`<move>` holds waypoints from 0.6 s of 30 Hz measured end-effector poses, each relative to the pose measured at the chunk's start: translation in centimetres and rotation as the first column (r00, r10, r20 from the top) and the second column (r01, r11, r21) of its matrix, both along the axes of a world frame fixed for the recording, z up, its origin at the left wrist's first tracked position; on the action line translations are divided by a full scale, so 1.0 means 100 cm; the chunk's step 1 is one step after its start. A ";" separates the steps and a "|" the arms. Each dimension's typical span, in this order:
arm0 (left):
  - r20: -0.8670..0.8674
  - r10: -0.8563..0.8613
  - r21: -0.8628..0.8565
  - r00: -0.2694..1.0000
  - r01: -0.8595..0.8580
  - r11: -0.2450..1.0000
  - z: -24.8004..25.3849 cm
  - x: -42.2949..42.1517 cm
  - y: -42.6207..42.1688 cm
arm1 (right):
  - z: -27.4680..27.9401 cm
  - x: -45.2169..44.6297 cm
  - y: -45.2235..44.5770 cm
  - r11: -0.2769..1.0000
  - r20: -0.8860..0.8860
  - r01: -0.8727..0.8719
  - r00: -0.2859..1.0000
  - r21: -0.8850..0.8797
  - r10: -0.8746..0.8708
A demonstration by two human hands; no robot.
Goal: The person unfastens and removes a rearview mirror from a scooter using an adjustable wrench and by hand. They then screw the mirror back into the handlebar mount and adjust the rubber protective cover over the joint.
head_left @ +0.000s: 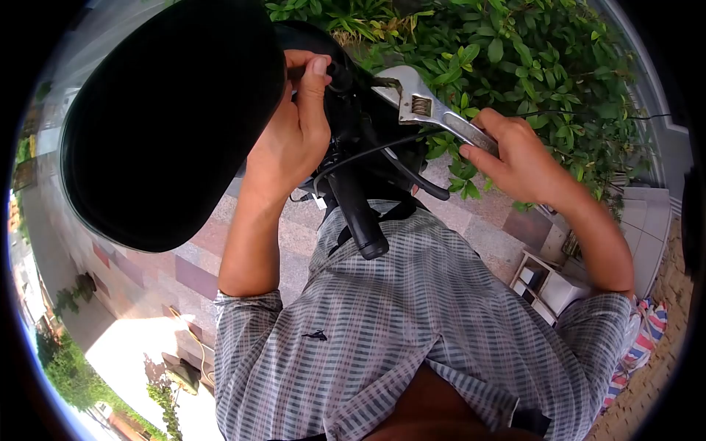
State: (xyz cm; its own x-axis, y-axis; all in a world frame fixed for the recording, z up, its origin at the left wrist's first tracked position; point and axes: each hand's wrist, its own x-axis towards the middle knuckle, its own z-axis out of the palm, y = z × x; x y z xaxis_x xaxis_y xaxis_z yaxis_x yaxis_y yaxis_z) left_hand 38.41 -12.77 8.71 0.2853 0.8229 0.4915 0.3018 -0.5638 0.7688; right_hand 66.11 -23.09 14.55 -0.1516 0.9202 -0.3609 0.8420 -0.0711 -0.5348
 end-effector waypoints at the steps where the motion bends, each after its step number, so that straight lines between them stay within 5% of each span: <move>1: -0.009 0.009 0.013 1.000 -0.009 1.000 0.000 -0.001 0.001 | 0.003 0.004 -0.007 0.998 -0.044 0.049 0.998 0.026 -0.048; 5: 0.038 0.018 -0.018 0.999 -0.017 1.000 -0.001 0.004 -0.001 | 0.012 0.006 0.000 0.964 -0.274 0.199 0.931 -0.176 -0.242; 7: 0.083 0.021 -0.058 0.996 -0.016 0.998 0.001 0.007 -0.002 | -0.013 0.021 0.006 0.989 -0.127 0.014 0.992 0.147 0.005; 9: 0.102 0.020 -0.089 0.995 -0.011 0.996 0.003 0.009 -0.003 | -0.039 0.031 0.015 0.832 0.145 -0.237 0.971 0.501 0.189; 12: 0.090 0.039 -0.106 0.995 -0.030 0.994 0.006 0.006 -0.006 | -0.044 0.034 0.031 0.857 0.342 -0.398 0.895 0.327 0.286; 18: 0.064 0.059 -0.118 0.996 -0.052 0.992 0.010 -0.010 -0.005 | -0.062 0.019 0.054 0.806 0.292 -0.496 0.862 0.323 0.414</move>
